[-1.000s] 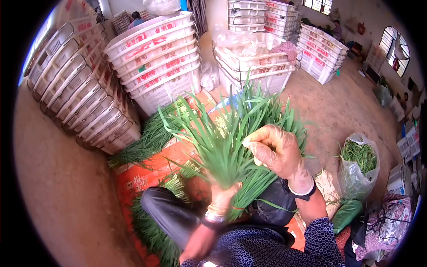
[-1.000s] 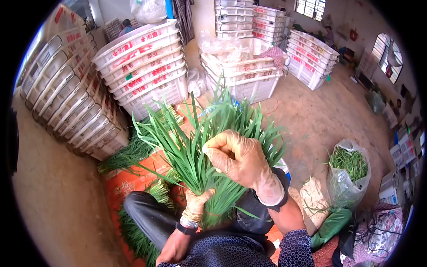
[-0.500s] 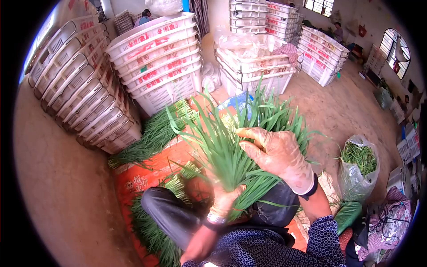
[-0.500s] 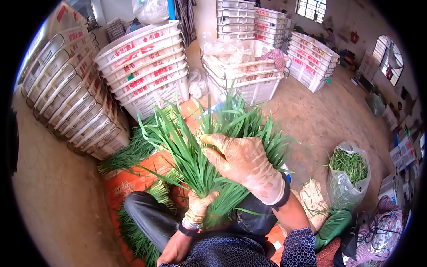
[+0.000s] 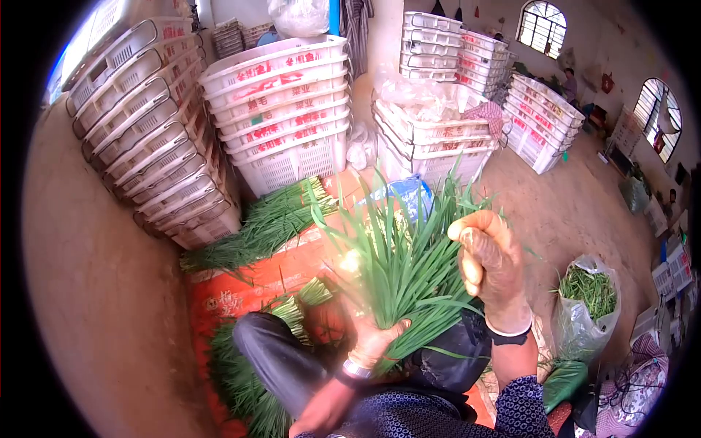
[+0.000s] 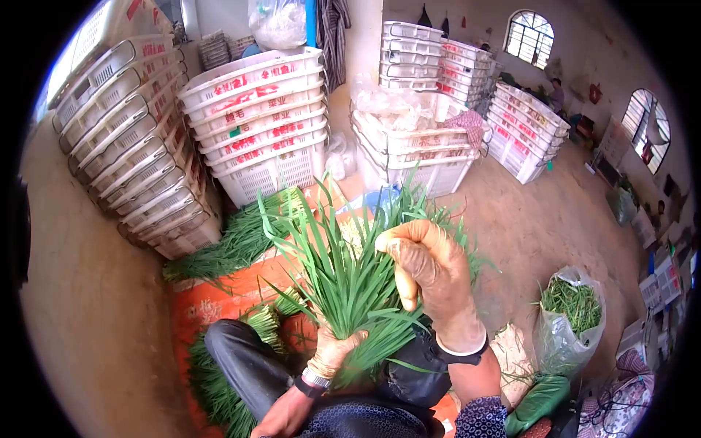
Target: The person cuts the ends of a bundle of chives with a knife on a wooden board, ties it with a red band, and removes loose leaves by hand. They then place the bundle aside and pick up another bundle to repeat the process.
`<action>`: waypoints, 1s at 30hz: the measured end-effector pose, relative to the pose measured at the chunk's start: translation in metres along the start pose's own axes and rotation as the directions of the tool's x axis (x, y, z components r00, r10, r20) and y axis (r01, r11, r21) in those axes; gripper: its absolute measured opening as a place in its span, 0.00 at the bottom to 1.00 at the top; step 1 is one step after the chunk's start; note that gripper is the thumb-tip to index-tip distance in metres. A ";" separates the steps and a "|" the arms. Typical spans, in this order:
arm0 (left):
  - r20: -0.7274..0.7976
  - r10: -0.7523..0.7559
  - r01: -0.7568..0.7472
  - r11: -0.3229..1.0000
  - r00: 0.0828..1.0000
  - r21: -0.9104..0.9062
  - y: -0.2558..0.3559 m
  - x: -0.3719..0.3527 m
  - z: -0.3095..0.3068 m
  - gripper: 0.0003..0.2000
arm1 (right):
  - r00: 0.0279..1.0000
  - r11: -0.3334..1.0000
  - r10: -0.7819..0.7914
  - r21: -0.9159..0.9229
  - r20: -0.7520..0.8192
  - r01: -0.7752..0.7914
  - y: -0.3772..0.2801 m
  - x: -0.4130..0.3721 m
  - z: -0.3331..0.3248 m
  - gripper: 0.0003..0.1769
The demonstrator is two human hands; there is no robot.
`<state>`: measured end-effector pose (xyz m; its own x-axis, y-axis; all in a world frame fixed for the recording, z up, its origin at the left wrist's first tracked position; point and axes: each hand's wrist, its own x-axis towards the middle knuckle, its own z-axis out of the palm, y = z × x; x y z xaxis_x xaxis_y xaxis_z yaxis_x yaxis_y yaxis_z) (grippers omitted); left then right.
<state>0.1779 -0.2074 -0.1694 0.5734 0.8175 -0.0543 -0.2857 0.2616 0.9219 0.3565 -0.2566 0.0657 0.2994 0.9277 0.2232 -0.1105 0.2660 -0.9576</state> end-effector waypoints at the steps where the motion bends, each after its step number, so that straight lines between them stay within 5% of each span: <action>1: 0.020 -0.022 0.022 1.000 1.000 0.017 -0.005 0.001 -0.003 0.41 | 0.999 0.996 -0.010 -0.093 0.047 0.015 -0.008 -0.004 0.007 0.15; 3: 0.033 -0.038 0.037 0.999 0.999 0.024 -0.007 0.001 -0.003 0.42 | 0.986 0.926 -0.056 -0.361 0.156 0.110 -0.012 -0.005 0.020 0.14; 4: 0.014 -0.020 0.020 1.000 1.000 0.012 -0.002 0.000 0.001 0.39 | 0.941 0.762 -0.268 -0.552 0.207 0.339 0.000 -0.001 0.028 0.16; 6: -0.023 0.013 -0.013 1.000 1.000 -0.011 0.008 -0.002 0.010 0.34 | 0.860 0.504 -0.402 -0.708 0.314 0.494 0.011 0.009 0.034 0.20; 8: -0.001 0.034 -0.034 0.999 0.999 0.034 0.008 -0.003 0.010 0.25 | 0.897 0.525 -0.334 -0.734 0.288 0.431 0.008 0.015 0.042 0.23; 12: 0.051 -0.026 0.021 0.996 0.998 0.084 -0.002 -0.004 0.004 0.23 | 0.900 0.453 -0.335 -0.790 0.278 0.413 0.013 0.027 0.046 0.26; 22: 0.077 -0.063 0.066 0.997 0.995 -0.032 0.001 -0.011 0.004 0.21 | 0.928 0.508 -0.300 -0.786 0.222 0.352 0.024 0.034 0.043 0.10; 25: 0.069 -0.077 0.078 0.997 0.995 -0.010 -0.002 -0.011 0.001 0.20 | 0.784 0.170 -0.497 -0.844 0.372 0.509 0.023 0.036 0.040 0.09; 27: 0.055 -0.095 0.094 0.995 0.994 0.023 0.003 -0.012 0.000 0.19 | 0.945 0.557 -0.273 -0.772 0.179 0.306 0.015 0.029 0.047 0.11; 30: 0.046 -0.081 0.080 0.996 0.996 0.030 0.002 -0.010 -0.003 0.18 | 0.998 0.899 0.008 -0.437 0.059 0.019 -0.014 0.016 0.051 0.13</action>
<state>0.1687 -0.2133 -0.1680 0.6293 0.7692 -0.1115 -0.2155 0.3105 0.9258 0.3149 -0.2318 0.0919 0.2423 0.9435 0.2260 0.3203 0.1421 -0.9366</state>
